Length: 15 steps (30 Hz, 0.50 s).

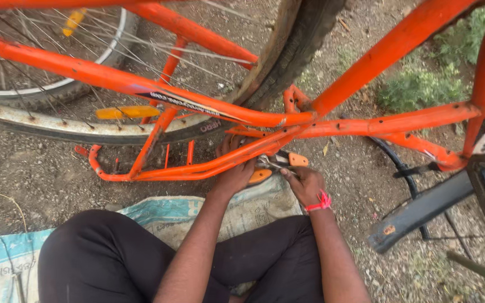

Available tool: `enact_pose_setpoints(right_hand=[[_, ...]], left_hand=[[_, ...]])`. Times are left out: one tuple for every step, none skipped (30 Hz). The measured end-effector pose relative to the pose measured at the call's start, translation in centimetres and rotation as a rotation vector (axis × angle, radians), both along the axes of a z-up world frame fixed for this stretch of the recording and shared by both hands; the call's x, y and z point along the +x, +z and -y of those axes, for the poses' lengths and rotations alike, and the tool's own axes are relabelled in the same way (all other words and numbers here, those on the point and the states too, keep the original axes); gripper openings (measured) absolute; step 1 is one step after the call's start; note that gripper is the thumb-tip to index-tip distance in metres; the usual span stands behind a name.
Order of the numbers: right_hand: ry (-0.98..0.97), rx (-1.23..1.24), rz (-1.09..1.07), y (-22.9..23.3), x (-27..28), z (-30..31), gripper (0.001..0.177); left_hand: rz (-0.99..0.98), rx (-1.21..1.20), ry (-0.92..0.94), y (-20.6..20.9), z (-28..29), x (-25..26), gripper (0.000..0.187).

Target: The person is repairing a bicycle by hand, using a wrench to tighten or loosen bolts on the frame and drive assembly.

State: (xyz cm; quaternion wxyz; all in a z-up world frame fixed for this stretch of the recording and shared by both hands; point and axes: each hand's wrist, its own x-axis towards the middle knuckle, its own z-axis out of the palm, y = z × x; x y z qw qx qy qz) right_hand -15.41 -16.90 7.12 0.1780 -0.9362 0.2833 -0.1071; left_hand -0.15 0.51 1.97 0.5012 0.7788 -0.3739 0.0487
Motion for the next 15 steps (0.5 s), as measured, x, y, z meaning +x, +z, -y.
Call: enact_pose_setpoints(right_hand=[[0.002, 0.001, -0.007, -0.5, -0.2, 0.1, 0.053], [0.0, -0.023, 0.015, -0.9, -0.2, 0.5, 0.053], [-0.001, -0.041, 0.032, -1.4, -0.3, 0.7, 0.053], [-0.001, -0.058, 0.048, -1.8, -0.8, 0.5, 0.054], [0.049, -0.057, 0.099, -1.9, -1.3, 0.4, 0.053], [0.099, -0.057, 0.15, -2.0, -1.9, 0.0, 0.053], [0.158, -0.062, 0.205, -1.8, -1.8, 0.1, 0.053], [0.181, -0.122, 0.185, -1.7, -1.2, 0.4, 0.053], [0.2, -0.174, 0.159, -1.7, -1.1, 0.2, 0.054], [0.218, -0.227, 0.132, -1.7, -1.1, -0.1, 0.054], [0.21, -0.226, 0.158, -1.4, -0.9, -0.2, 0.054], [0.202, -0.225, 0.183, -1.0, -0.8, -0.4, 0.053], [0.196, -0.22, 0.207, -0.5, -0.6, -0.7, 0.053], [0.191, -0.205, 0.198, 0.1, -0.3, -0.9, 0.053], [0.181, -0.185, 0.18, 0.8, -0.4, -1.4, 0.054]], left_hand=[[-0.008, 0.0, -0.002, -0.2, 0.0, 0.1, 0.037], [-0.015, -0.001, -0.004, -0.4, 0.0, 0.3, 0.038], [0.0, -0.007, 0.011, -0.7, -0.1, 0.1, 0.04], [0.016, -0.014, 0.025, -0.9, 0.0, -0.1, 0.042], [0.045, -0.031, 0.039, -0.8, 0.3, 0.2, 0.044], [0.049, -0.02, 0.023, -0.8, 0.1, 0.1, 0.042], [0.056, -0.015, 0.016, -0.6, 0.0, 0.1, 0.039], [0.063, -0.01, 0.01, -0.4, 0.0, 0.3, 0.037], [0.049, -0.017, 0.009, -0.3, -0.2, 0.2, 0.037], [0.036, -0.025, 0.008, -0.2, -0.4, 0.1, 0.037], [0.03, -0.04, 0.0, 0.0, 0.0, 0.3, 0.037], [0.059, -0.037, -0.001, 0.1, 0.2, 0.4, 0.037], [0.087, -0.03, -0.001, 0.1, 0.0, 0.2, 0.038], [0.115, -0.024, 0.0, 0.0, -0.1, 0.2, 0.039], [0.086, -0.01, 0.002, -0.2, -0.1, 0.1, 0.038]])
